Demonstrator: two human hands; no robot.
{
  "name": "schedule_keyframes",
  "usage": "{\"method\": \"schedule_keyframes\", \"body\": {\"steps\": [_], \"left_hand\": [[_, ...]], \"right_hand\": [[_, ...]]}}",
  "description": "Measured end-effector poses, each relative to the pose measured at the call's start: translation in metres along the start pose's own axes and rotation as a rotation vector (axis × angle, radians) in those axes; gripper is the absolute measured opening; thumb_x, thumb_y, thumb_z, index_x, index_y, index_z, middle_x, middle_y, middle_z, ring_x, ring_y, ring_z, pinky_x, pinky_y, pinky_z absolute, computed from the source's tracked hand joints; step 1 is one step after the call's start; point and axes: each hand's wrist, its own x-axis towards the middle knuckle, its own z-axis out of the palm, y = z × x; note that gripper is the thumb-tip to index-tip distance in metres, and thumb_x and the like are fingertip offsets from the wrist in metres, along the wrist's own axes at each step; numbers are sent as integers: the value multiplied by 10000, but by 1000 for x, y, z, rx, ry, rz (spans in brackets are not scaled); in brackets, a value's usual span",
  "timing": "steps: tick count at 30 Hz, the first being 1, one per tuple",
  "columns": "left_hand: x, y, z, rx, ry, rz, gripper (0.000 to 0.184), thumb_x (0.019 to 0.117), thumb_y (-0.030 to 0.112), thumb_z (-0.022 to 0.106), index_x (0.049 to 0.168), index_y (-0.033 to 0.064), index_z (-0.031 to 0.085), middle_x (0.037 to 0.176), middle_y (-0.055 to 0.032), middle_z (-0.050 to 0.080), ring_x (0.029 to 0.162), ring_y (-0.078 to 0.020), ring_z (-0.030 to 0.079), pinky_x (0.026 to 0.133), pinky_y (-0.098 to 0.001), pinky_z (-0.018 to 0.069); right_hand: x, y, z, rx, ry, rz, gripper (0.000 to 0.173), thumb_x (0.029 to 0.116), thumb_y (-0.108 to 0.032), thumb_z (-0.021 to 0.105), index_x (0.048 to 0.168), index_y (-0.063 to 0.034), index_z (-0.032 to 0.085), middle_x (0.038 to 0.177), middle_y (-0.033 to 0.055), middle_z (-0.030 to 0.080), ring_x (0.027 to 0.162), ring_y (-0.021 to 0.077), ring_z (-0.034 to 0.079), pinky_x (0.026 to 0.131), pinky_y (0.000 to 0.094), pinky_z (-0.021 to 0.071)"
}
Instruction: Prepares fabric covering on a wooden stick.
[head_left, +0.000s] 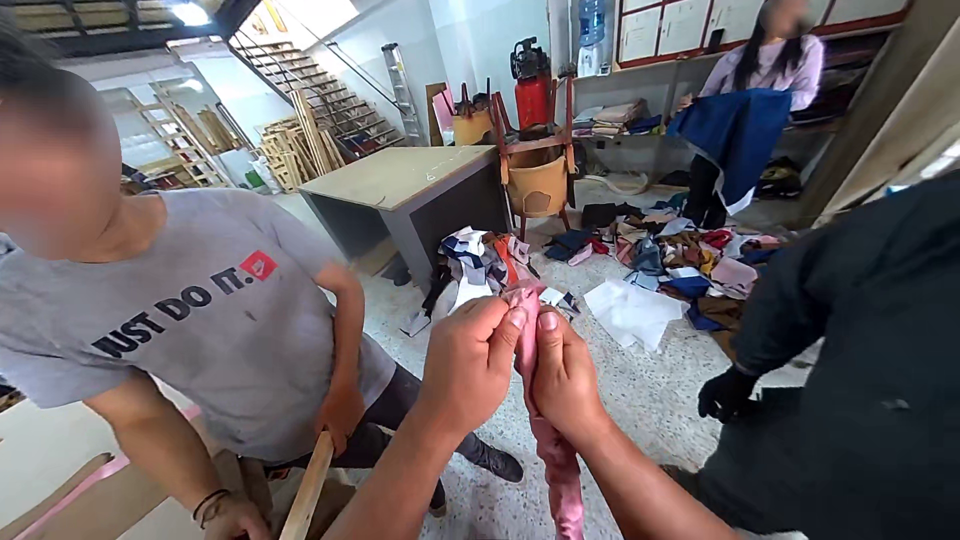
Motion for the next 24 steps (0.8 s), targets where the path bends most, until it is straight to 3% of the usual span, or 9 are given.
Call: {"method": "schedule_keyframes", "body": {"steps": [5, 8, 13, 17, 20, 24], "left_hand": [[-15, 0, 17, 84, 33, 105, 362, 1065, 327, 491, 768, 146, 593, 713, 49, 542, 634, -56, 549, 556, -244, 498], [-30, 3, 23, 153, 95, 205, 369, 1057, 275, 484, 739, 119, 587, 701, 19, 552, 673, -91, 577, 611, -267, 518], [-41, 10, 6, 174, 65, 259, 360, 1058, 280, 495, 762, 117, 620, 703, 15, 570, 684, -97, 586, 620, -268, 513], [-18, 25, -5, 176, 132, 307, 322, 1049, 245, 503, 793, 113, 647, 744, 23, 592, 722, -91, 593, 654, -263, 528], [15, 49, -5, 265, 143, 358, 275, 1025, 206, 527, 822, 92, 674, 758, -7, 604, 752, -149, 608, 678, -320, 536], [38, 67, -1, 419, -111, 394, 266, 1035, 223, 513, 839, 111, 655, 746, -5, 590, 756, -176, 609, 683, -351, 528]], "right_hand": [[-15, 10, -8, 60, -6, 27, 545, 1098, -542, 228, 986, -153, 593, 582, 1, 523, 461, 123, 534, 422, 310, 482], [-26, 14, -7, 36, 16, -36, 532, 1113, -499, 238, 988, -143, 613, 613, -35, 556, 516, 66, 571, 475, 261, 513], [-39, 5, -9, 122, -52, -82, 557, 1109, -503, 262, 1030, -92, 629, 674, -24, 606, 573, 60, 609, 528, 261, 551], [-26, -18, -23, 225, -74, -46, 483, 1123, -436, 293, 1120, -112, 651, 827, -5, 671, 745, 81, 668, 680, 268, 591], [-7, -38, -30, 151, 46, -63, 448, 1111, -476, 310, 1135, -176, 641, 781, 3, 651, 661, 114, 655, 575, 291, 579], [-10, -29, -39, 49, 217, -36, 430, 1110, -470, 316, 1068, -182, 633, 659, 2, 601, 531, 127, 603, 461, 305, 524]]}}
